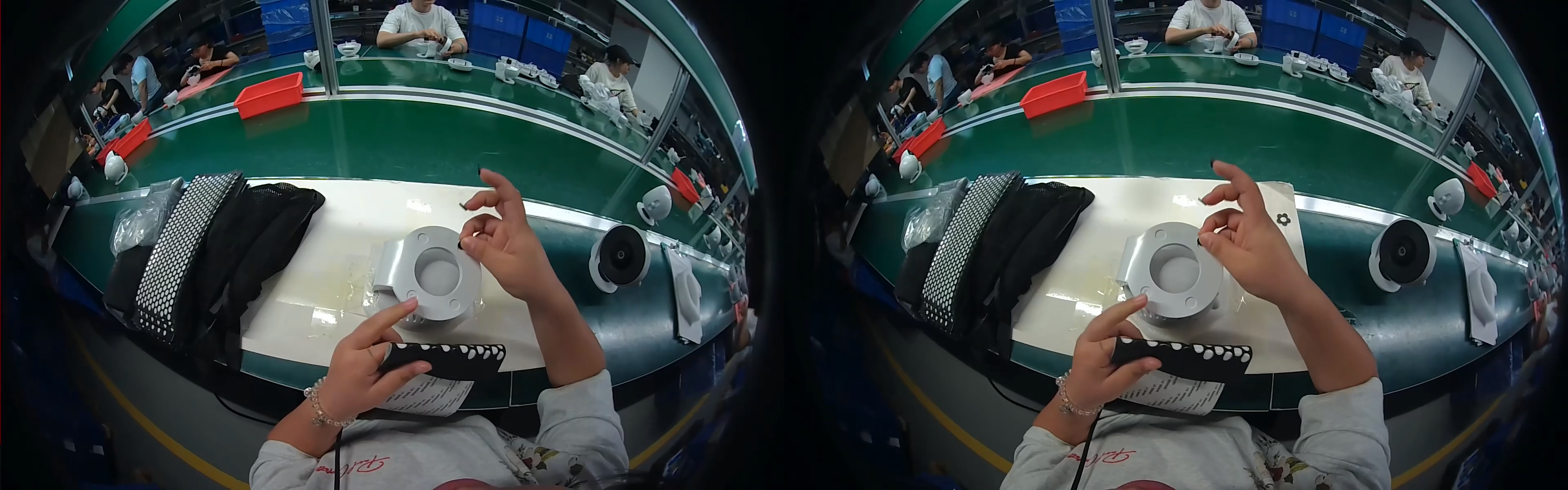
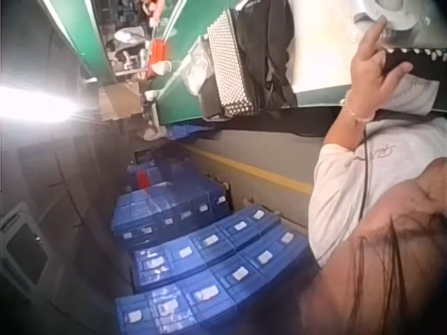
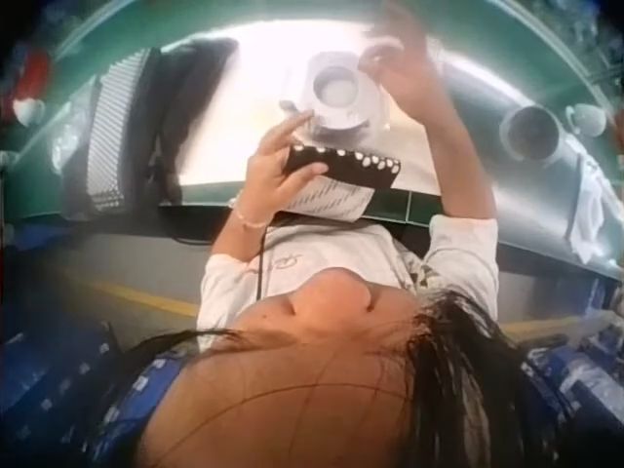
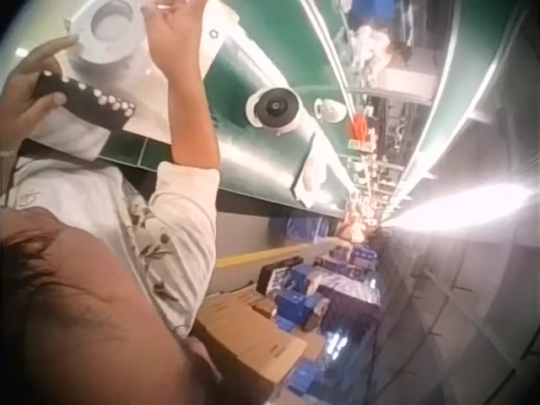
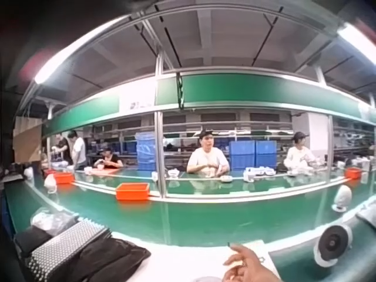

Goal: Assembling components into white security camera housings on a factory production line.

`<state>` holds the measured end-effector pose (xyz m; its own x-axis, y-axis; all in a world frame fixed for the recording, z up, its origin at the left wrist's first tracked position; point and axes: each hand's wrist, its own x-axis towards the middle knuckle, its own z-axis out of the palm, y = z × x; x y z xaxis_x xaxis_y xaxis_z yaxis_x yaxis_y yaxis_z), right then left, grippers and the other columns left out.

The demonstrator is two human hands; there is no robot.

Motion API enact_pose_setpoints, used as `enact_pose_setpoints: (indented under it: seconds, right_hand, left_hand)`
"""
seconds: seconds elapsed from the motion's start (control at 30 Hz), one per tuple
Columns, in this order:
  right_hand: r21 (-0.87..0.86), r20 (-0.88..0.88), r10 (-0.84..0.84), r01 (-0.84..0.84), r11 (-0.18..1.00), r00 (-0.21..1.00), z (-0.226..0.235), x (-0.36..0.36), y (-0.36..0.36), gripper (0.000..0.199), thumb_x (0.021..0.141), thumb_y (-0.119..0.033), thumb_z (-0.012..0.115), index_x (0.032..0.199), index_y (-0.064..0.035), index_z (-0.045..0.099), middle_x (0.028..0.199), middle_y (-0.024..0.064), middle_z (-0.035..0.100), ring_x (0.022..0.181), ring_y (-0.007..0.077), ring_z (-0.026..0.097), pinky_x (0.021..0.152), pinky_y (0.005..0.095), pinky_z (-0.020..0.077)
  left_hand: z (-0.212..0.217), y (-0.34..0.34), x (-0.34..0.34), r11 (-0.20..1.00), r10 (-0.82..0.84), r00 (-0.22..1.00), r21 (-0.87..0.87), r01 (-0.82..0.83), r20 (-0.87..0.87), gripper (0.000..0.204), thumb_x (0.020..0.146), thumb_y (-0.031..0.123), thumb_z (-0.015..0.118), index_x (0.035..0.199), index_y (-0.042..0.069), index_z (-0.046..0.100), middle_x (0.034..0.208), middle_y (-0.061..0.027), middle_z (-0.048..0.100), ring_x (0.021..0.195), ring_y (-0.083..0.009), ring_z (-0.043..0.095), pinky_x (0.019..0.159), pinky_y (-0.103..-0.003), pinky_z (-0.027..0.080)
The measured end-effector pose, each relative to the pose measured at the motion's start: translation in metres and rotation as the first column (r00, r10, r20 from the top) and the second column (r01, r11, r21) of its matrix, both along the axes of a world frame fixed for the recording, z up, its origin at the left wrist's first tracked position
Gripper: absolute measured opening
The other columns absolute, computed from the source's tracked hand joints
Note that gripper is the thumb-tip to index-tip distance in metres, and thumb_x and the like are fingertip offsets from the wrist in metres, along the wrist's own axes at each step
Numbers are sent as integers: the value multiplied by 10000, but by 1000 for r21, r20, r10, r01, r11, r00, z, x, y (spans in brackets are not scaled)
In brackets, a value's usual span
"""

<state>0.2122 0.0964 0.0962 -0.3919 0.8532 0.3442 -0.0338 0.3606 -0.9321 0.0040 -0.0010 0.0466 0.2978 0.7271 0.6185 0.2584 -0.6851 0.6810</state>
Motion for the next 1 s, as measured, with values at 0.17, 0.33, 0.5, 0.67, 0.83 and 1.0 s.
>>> enact_pose_setpoints:
  seconds: [0.17, 0.33, 0.5, 0.67, 0.83, 1.0]
  right_hand:
    - [91, 138, -8, -5, 996, 990, 3, 7, -3, 706, 772, 87, 498, 1353, -149, 173, 1088, 112, 459, 848, 137, 513, 708, 231, 442]
    - [575, 483, -235, -102, 812, 844, 9, 10, -20, 625, 792, 11, 539, 1319, -101, 224, 1079, 133, 590, 942, 256, 607, 705, 281, 482]
    - [610, 424, -330, 4, 792, 844, 10, 2, -25, 638, 734, -23, 643, 1258, -76, 284, 973, 111, 594, 1040, 262, 535, 908, 381, 384]
    - [322, 254, -52, -33, 946, 966, 11, -19, 4, 596, 765, -21, 596, 1259, -74, 267, 807, 44, 524, 1018, 215, 508, 935, 382, 337]
    - [-28, 328, 85, -81, 996, 941, 23, -30, 7, 547, 799, -49, 559, 1262, -68, 268, 833, 52, 535, 1013, 190, 516, 919, 340, 354]
    - [258, 405, -93, -16, 966, 910, 17, -28, -4, 424, 827, -10, 519, 1217, -48, 357, 917, 105, 550, 968, 194, 545, 869, 330, 426]
  left_hand:
    - [-13, 3, 5, 999, 49, 997, 18, -48, -57, 416, 648, 163, 752, 505, -19, 405, 1192, -164, 519, 675, -186, 585, 603, -246, 470]
    - [-25, 7, 6, 991, 79, 994, 117, -70, -70, 402, 623, 161, 756, 492, -3, 414, 1181, -135, 534, 584, -190, 572, 564, -248, 466]
    - [-33, 5, 5, 990, 79, 988, 130, -62, -130, 321, 563, 124, 801, 605, -16, 515, 1193, -207, 498, 567, -125, 533, 619, -248, 486]
    - [-36, 4, 10, 986, 104, 991, 137, -92, -83, 397, 618, 187, 761, 469, 8, 440, 1175, -141, 536, 501, -174, 527, 519, -255, 447]
    - [-34, 2, 9, 987, 109, 990, 133, -96, -92, 398, 619, 194, 762, 465, 4, 447, 1174, -134, 538, 487, -177, 521, 508, -256, 446]
    - [-30, 3, 8, 982, 80, 986, 181, -53, -145, 467, 567, 155, 800, 486, 9, 364, 1173, -209, 511, 515, -153, 504, 529, -246, 462]
